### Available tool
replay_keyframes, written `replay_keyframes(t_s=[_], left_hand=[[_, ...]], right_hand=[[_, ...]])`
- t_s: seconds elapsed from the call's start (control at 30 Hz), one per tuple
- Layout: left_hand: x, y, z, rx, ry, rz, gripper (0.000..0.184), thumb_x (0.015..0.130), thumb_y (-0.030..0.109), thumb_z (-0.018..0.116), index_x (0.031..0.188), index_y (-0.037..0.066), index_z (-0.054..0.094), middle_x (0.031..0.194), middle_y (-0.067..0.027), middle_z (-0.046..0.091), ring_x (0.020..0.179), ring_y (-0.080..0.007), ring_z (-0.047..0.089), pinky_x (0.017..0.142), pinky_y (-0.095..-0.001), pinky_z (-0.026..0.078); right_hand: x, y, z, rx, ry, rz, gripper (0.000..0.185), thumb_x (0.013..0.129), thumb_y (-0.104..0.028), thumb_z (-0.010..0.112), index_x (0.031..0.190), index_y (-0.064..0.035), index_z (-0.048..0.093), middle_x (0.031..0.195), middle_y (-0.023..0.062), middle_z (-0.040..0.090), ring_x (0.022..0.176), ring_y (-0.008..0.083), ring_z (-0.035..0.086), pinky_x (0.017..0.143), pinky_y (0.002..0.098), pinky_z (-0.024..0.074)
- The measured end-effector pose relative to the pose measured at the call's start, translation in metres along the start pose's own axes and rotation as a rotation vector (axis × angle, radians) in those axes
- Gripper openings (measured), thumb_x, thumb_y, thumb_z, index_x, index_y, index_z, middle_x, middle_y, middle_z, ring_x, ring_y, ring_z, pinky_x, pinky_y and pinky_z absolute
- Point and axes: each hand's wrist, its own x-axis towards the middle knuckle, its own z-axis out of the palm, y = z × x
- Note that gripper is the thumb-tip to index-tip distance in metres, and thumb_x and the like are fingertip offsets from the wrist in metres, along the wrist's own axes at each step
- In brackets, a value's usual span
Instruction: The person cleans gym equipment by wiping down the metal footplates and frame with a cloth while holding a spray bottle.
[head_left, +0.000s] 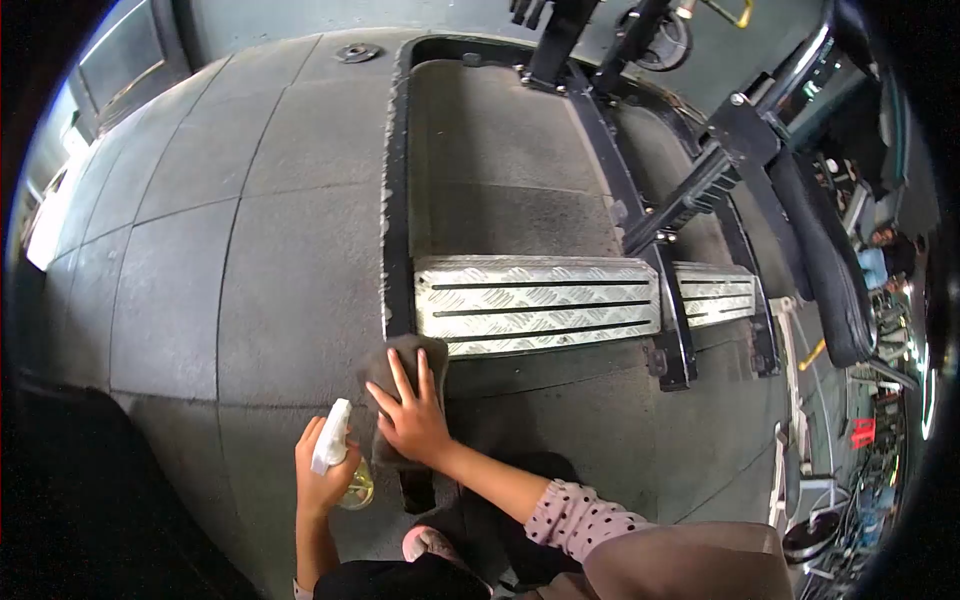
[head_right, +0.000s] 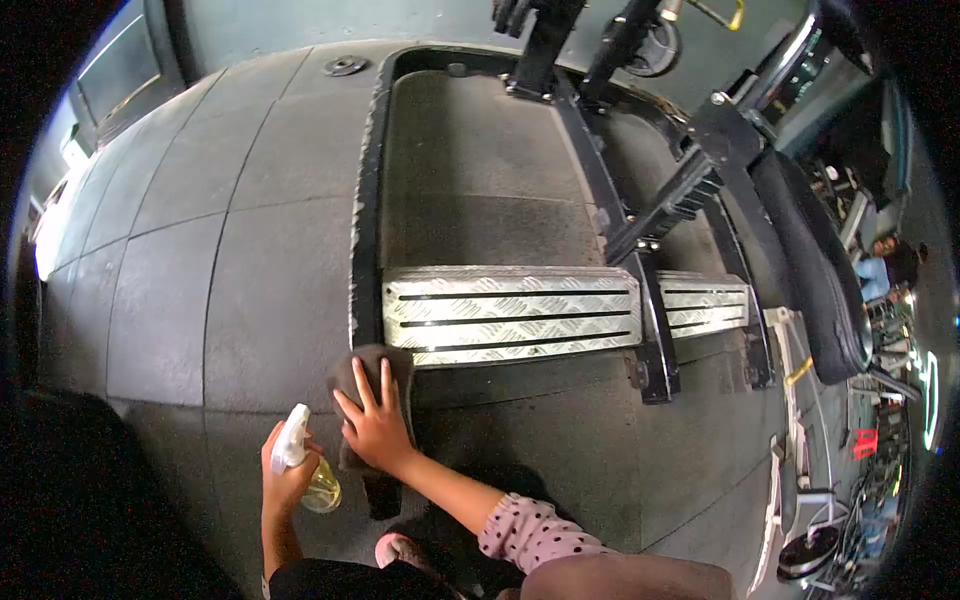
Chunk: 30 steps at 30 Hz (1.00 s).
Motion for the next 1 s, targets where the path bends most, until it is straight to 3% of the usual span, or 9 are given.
replay_keyframes(t_s=[0.03, 0.17, 0.3, 0.33, 0.43, 0.53, 0.8, 0.87, 1.0], left_hand=[[0.007, -0.008, -0.004, 0.014, -0.029, -0.006, 0.032, 0.068, -0.002, 0.057, 0.099, -0.002, 0.059, 0.085, -0.0063, 0.061, 0.073, -0.0150, 0.065, 0.067, -0.0286, 0.052], [0.038, 0.002, -0.013, -0.064, -0.084, -0.077, 0.040, 0.068, -0.002, 0.056, 0.108, -0.003, 0.059, 0.088, -0.0061, 0.062, 0.074, -0.0155, 0.065, 0.068, -0.0290, 0.053], [0.071, 0.014, -0.002, -0.094, -0.060, -0.042, 0.023, 0.063, -0.001, 0.058, 0.086, -0.004, 0.062, 0.077, -0.0104, 0.057, 0.066, -0.0220, 0.061, 0.062, -0.0326, 0.049], [0.080, 0.003, -0.009, -0.024, -0.194, -0.077, 0.048, 0.067, -0.002, 0.054, 0.115, -0.004, 0.057, 0.087, -0.0067, 0.062, 0.076, -0.0161, 0.066, 0.069, -0.0295, 0.054], [0.107, 0.012, 0.000, -0.004, -0.226, -0.064, 0.045, 0.065, -0.001, 0.055, 0.110, -0.004, 0.058, 0.086, -0.0063, 0.061, 0.074, -0.0153, 0.065, 0.068, -0.0291, 0.054], [0.133, 0.039, 0.012, -0.012, -0.214, -0.054, 0.017, 0.063, 0.001, 0.058, 0.079, -0.003, 0.060, 0.074, -0.0130, 0.055, 0.065, -0.0281, 0.056, 0.061, -0.0360, 0.047], [0.188, 0.068, 0.020, 0.135, -0.271, 0.012, 0.014, 0.063, 0.002, 0.059, 0.076, -0.001, 0.056, 0.070, -0.0143, 0.053, 0.065, -0.0332, 0.050, 0.060, -0.0404, 0.044], [0.202, 0.076, 0.022, 0.217, -0.311, 0.151, 0.015, 0.061, 0.003, 0.061, 0.075, 0.001, 0.056, 0.070, -0.0133, 0.053, 0.066, -0.0348, 0.051, 0.060, -0.0425, 0.045], [0.224, 0.095, 0.016, 0.295, -0.368, 0.170, 0.018, 0.060, 0.006, 0.063, 0.077, 0.003, 0.057, 0.070, -0.0123, 0.053, 0.066, -0.0346, 0.052, 0.060, -0.0431, 0.046]], right_hand=[[0.019, 0.009, 0.001, -0.013, 0.028, 0.009, 0.046, 0.083, -0.023, 0.062, 0.128, -0.0135, 0.061, 0.158, 0.0207, 0.016, 0.138, 0.0596, 0.013, 0.110, 0.0648, 0.0224], [0.071, 0.032, 0.003, 0.044, 0.073, 0.077, 0.043, 0.079, -0.020, 0.066, 0.121, -0.0112, 0.066, 0.159, 0.0191, 0.016, 0.138, 0.0595, 0.015, 0.109, 0.0638, 0.0271], [0.071, 0.033, 0.001, 0.066, 0.109, 0.065, 0.042, 0.076, -0.021, 0.065, 0.117, -0.0108, 0.067, 0.158, 0.0193, 0.021, 0.137, 0.0591, 0.019, 0.111, 0.0602, 0.0270], [0.071, 0.030, -0.004, 0.053, 0.093, 0.084, 0.043, 0.076, -0.022, 0.064, 0.117, -0.0105, 0.067, 0.157, 0.0192, 0.021, 0.137, 0.0587, 0.020, 0.111, 0.0604, 0.0270], [0.073, 0.030, -0.006, 0.054, 0.053, 0.122, 0.045, 0.076, -0.021, 0.064, 0.120, -0.0106, 0.065, 0.158, 0.0187, 0.021, 0.138, 0.0567, 0.020, 0.109, 0.0601, 0.0293], [0.074, 0.030, -0.008, 0.067, 0.025, 0.151, 0.046, 0.076, -0.021, 0.067, 0.121, -0.0123, 0.061, 0.158, 0.0170, 0.021, 0.139, 0.0546, 0.020, 0.107, 0.0622, 0.0306], [0.077, 0.036, -0.003, 0.126, -0.023, 0.171, 0.056, 0.075, -0.022, 0.069, 0.129, -0.0226, 0.056, 0.159, 0.0139, 0.020, 0.138, 0.0542, 0.021, 0.107, 0.0637, 0.0301], [0.079, 0.038, -0.007, 0.157, -0.040, 0.173, 0.061, 0.074, -0.023, 0.070, 0.133, -0.0262, 0.055, 0.158, 0.0136, 0.021, 0.137, 0.0550, 0.022, 0.108, 0.0646, 0.0289], [0.079, 0.039, -0.007, 0.189, -0.041, 0.186, 0.057, 0.072, -0.024, 0.073, 0.127, -0.0234, 0.059, 0.157, 0.0133, 0.025, 0.136, 0.0558, 0.023, 0.107, 0.0647, 0.0299]])
